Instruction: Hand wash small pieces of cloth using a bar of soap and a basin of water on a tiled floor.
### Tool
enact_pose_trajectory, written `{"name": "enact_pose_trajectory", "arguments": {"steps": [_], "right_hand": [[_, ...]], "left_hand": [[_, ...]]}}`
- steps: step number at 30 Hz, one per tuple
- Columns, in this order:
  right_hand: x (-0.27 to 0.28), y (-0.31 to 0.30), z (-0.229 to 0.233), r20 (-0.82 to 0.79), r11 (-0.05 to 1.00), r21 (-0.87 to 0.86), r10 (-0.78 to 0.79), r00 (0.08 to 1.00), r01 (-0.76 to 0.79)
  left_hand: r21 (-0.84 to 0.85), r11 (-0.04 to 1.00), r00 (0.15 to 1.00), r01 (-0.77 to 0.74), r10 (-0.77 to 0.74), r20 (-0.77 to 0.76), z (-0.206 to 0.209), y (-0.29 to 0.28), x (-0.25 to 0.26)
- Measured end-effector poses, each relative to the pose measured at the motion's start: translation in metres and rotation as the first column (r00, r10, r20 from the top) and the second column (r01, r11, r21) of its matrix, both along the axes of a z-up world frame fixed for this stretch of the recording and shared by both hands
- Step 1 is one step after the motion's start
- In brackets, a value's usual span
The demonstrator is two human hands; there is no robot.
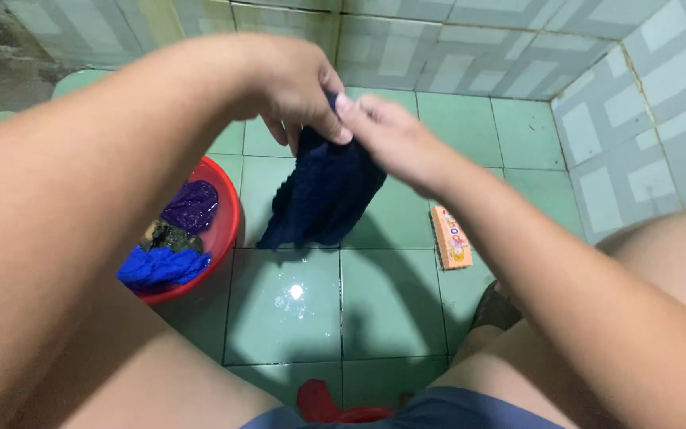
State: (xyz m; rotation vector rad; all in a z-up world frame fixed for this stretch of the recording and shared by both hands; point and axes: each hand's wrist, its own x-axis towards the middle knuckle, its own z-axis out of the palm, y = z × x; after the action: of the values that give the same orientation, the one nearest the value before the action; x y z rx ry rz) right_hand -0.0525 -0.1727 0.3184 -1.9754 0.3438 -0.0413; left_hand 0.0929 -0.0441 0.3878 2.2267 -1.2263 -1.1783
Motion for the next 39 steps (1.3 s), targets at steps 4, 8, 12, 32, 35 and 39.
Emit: {"name": "enact_pose_trajectory", "arguments": {"steps": [4,8,12,32,35,39], "right_hand": [[-0.005,0.008,-0.021,0.039,0.973,0.187,0.133,0.990,-0.138],[-0.012,-0.004,-0.029,-0.117,0.966,-0.196,0.150,0.982,-0.171],[-0.020,-0.013,-0.073,-0.173,0.793,-0.548,0.204,0.964,-0.266],[-0.017,0.002,0.022,-0.005,0.998,-0.018,0.054,0.999,-0.054],[-0.023,-0.017,-0.009,-0.171,0.992,0.011,0.128,0.977,-0.128],[-0.029,-0.025,-0.038,-0.319,0.986,0.056,0.168,0.933,-0.158]], "left_hand": [[0.040,0.997,0.994,0.061,-0.064,0.094,-0.005,0.006,0.004],[-0.119,0.990,0.989,-0.079,0.093,0.113,0.007,0.013,0.030],[-0.229,0.969,0.971,-0.096,0.141,0.191,0.024,0.018,0.028],[-0.224,0.916,0.895,0.334,-0.234,0.379,-0.008,0.009,0.012],[-0.192,0.927,0.903,0.324,-0.242,0.356,-0.008,0.009,0.013],[-0.176,0.949,0.924,0.262,-0.194,0.329,0.006,0.018,0.010]]}}
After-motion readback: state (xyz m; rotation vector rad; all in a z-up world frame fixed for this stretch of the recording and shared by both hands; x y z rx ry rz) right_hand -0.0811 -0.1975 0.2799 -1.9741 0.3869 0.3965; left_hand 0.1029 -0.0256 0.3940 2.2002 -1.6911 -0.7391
